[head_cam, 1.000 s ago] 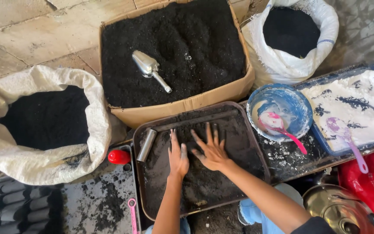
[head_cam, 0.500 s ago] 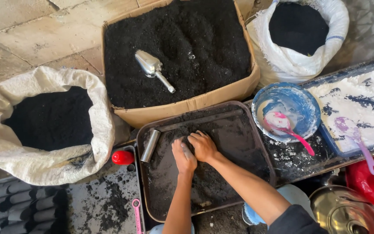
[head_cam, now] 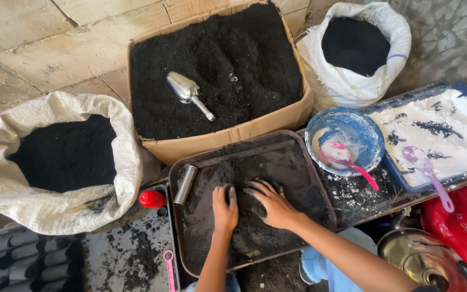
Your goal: Manually producing small cylindrical briquettes by filling a metal mold with black powder, compressing it with a rod, and extruding the finished product.
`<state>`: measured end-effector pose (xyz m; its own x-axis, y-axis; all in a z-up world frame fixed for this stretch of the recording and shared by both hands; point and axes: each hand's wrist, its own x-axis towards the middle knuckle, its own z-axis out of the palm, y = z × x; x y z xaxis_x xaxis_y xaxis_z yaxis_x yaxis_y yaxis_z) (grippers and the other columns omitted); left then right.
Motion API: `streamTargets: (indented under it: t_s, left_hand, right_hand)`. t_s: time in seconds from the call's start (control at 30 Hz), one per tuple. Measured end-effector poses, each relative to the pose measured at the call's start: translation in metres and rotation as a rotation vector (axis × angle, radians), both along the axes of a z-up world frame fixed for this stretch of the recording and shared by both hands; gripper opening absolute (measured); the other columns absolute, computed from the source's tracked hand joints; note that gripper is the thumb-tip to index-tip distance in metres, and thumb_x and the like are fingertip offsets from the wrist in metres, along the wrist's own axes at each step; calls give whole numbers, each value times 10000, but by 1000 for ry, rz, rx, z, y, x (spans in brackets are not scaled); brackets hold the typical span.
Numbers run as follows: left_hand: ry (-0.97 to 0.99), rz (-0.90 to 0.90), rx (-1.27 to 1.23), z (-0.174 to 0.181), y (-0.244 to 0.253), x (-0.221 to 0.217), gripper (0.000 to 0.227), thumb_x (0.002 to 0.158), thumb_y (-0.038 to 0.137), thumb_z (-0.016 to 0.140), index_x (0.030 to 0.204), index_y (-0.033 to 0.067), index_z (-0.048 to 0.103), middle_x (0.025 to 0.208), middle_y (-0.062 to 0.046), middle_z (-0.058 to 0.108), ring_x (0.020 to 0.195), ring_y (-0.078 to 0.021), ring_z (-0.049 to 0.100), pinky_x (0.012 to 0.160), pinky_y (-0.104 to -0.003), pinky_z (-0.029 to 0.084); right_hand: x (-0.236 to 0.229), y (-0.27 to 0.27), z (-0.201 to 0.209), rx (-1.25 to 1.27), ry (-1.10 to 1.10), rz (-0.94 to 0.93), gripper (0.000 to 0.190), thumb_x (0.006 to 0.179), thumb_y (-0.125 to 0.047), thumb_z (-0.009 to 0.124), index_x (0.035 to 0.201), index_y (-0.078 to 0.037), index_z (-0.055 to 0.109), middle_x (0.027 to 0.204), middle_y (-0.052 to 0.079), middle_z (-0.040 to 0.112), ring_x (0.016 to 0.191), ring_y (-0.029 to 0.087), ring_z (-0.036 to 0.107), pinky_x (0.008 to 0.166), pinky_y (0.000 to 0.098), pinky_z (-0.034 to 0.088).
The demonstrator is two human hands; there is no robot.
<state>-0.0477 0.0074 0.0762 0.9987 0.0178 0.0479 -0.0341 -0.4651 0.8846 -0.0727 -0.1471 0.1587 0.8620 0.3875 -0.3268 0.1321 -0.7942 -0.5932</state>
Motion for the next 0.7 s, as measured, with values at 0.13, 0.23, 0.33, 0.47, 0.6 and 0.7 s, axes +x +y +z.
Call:
streamTargets:
  t_s: [0.13, 0.23, 0.33, 0.47, 0.6, 0.7]
  left_hand:
    - [-91, -50, 219, 4, 9, -15, 274, 906, 230, 429, 1155, 117, 449, 1134, -138, 432, 1135, -317, 402, 969, -463, 310]
    - [-43, -52, 401, -6, 7, -17, 418, 884, 309, 423, 1260, 136, 363, 1301, -140, 351, 1255, -319, 299, 995, -467, 288]
    - [0, -54, 478, -5, 4, -13, 459, 865, 328, 433, 1273, 139, 339, 1352, -128, 293, 1284, -313, 257, 978, -487, 310]
    - [-69, -47, 473, -6, 6, -15, 450, 855, 296, 453, 1256, 113, 365, 1315, -143, 343, 1253, -323, 313, 953, -495, 339]
    - [-146, -9, 459, -20, 7, -15, 456, 840, 307, 471, 1250, 124, 388, 1282, -128, 381, 1230, -299, 352, 974, -440, 329]
    - [-166, -6, 467, -23, 7, -16, 455, 838, 310, 460, 1246, 122, 388, 1279, -131, 378, 1225, -306, 355, 977, -436, 324]
  right_hand:
    - [22, -5, 61, -64, 258, 34, 657, 697, -133, 637, 1297, -76, 378, 1451, 156, 65, 1297, 459, 80, 976, 690, 118]
    - [47, -13, 58, 52, 182, -45, 559, 686, -110, 620, 1219, -22, 474, 1357, 270, 272, 1200, 474, 335, 978, 575, 318]
    - [87, -25, 2, -101, 26, -203, 545, 728, -234, 604, 1211, -13, 481, 1292, 290, 366, 1197, 444, 377, 947, 585, 340]
    - [124, -40, -75, -337, -192, -144, 457, 783, -148, 549, 1231, -88, 483, 1291, 173, 418, 1223, 368, 372, 937, 628, 284]
    - [128, -50, -110, -362, -248, -95, 392, 796, -59, 539, 1186, -57, 502, 1320, 154, 375, 1245, 373, 317, 931, 631, 311]
    - [108, -54, -121, -385, -434, -12, 348, 767, -30, 541, 1115, -20, 521, 1184, 137, 428, 1162, 331, 368, 893, 573, 377]
